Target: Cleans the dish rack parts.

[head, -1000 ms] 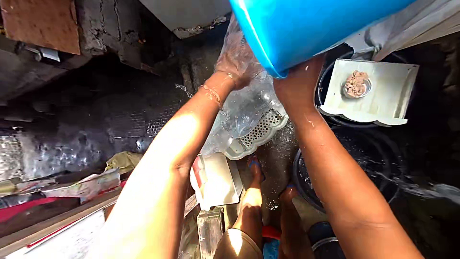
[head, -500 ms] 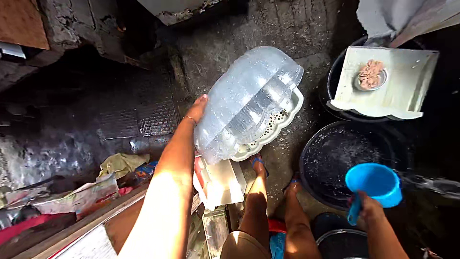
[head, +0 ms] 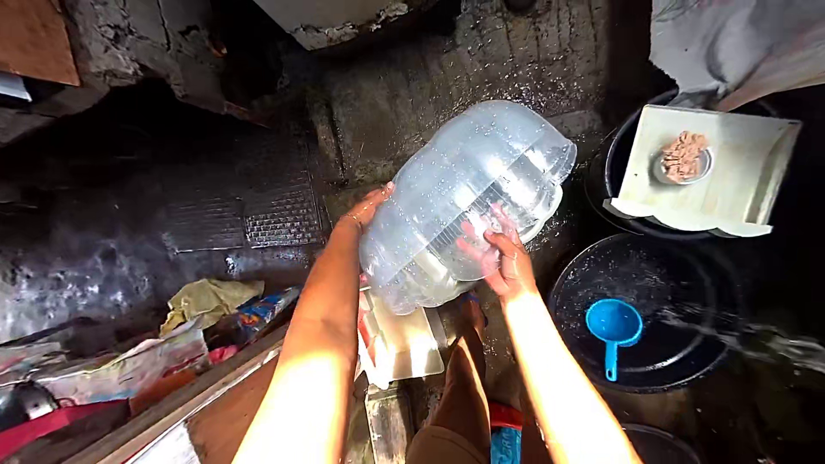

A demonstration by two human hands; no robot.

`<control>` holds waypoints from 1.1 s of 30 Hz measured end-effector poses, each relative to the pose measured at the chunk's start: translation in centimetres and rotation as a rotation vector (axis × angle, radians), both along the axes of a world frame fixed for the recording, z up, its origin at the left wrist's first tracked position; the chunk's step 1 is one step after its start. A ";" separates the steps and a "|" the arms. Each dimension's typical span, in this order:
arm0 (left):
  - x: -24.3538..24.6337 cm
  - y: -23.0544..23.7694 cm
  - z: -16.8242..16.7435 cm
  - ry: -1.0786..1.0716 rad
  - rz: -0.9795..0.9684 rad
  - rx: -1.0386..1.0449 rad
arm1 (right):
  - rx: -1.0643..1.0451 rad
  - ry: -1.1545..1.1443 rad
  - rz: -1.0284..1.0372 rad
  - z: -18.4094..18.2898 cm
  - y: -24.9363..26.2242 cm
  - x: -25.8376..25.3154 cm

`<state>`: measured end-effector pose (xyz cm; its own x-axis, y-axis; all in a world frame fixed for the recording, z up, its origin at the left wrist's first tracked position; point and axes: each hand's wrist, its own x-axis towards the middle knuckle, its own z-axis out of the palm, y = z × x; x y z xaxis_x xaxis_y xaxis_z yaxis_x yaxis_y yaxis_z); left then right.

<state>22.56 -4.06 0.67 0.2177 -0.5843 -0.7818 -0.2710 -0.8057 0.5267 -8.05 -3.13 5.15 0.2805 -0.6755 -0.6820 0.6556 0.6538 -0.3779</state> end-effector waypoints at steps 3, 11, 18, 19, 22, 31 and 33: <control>-1.7 0.8 0.7 -0.028 -0.051 -0.037 | -0.119 0.006 0.074 -2.8 2.4 -4.4; -5.7 4.1 1.1 -0.198 -0.094 -0.078 | -0.124 -0.086 0.040 -5.1 6.0 -11.8; -9.1 7.2 2.4 -0.308 -0.077 -0.075 | -0.077 -0.218 -0.019 -8.5 7.2 -13.8; -9.4 7.3 2.5 -0.312 -0.068 -0.076 | -0.008 -0.185 -0.010 -8.3 7.6 -14.4; -9.3 6.9 1.9 -0.310 -0.045 -0.043 | 0.013 -0.089 0.008 -5.6 8.0 -16.8; -15.9 9.8 5.3 -0.382 -0.091 -0.033 | 0.073 0.405 0.276 0.3 7.9 -21.4; -18.1 10.7 5.9 -0.397 -0.119 -0.017 | 0.155 0.535 0.250 0.9 8.8 -22.6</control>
